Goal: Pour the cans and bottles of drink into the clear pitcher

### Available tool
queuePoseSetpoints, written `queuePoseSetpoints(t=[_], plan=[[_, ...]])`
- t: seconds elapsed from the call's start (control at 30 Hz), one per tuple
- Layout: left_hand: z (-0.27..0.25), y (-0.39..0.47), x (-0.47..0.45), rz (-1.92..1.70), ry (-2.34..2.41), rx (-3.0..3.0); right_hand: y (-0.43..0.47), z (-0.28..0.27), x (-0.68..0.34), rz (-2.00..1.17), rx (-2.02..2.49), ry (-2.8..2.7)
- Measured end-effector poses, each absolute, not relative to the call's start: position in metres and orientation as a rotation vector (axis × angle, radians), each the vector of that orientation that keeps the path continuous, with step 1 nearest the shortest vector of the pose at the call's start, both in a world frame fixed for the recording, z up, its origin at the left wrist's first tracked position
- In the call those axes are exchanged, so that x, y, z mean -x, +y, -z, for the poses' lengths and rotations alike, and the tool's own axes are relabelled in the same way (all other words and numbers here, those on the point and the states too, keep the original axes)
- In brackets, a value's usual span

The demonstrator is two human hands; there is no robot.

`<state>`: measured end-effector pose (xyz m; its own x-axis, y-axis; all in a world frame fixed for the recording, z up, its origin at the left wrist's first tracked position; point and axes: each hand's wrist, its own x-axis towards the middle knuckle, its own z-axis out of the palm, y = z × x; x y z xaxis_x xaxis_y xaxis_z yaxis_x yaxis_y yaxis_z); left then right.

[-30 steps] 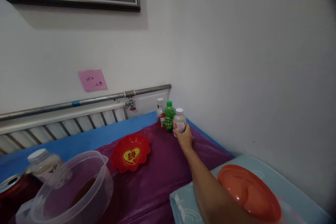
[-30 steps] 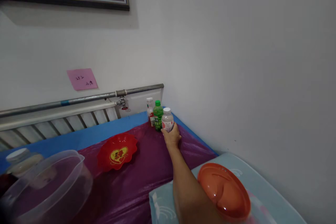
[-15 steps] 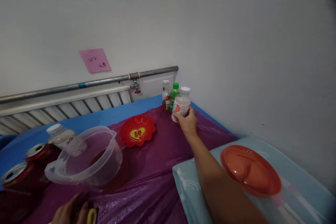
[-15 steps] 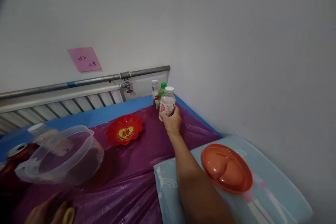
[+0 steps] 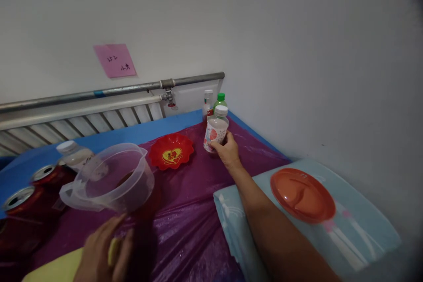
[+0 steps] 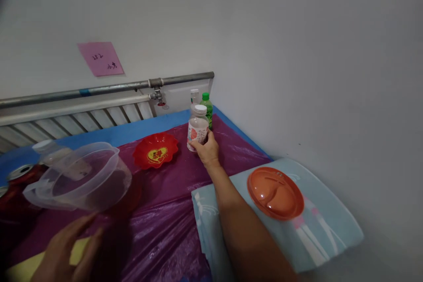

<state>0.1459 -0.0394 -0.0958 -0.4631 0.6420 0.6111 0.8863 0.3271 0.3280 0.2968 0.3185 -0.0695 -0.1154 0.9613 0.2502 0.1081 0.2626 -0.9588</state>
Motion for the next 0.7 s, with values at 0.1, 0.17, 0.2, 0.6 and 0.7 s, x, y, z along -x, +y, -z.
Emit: queuePoseSetpoints(t=[0.1,0.17,0.2,0.6,0.7], plan=[[0.070,0.000,-0.197,0.966,-2.016,1.819,0.314,0.071,-0.298,-1.041,1.042,-1.507],[0.059,0.032,-0.227,1.022,-1.972,2.022,0.310,0.071,-0.300,-1.048,1.034,-1.511],[0.056,0.046,-0.239,1.033,-1.982,2.124,0.307,0.071,-0.301,-1.051,1.029,-1.510],[0.072,0.080,-0.277,1.186,-2.230,2.483,0.281,0.056,-0.306,-1.098,0.947,-1.531],[0.064,0.070,-0.252,1.579,-2.408,1.969,0.257,0.027,-0.309,-1.091,0.871,-1.552]])
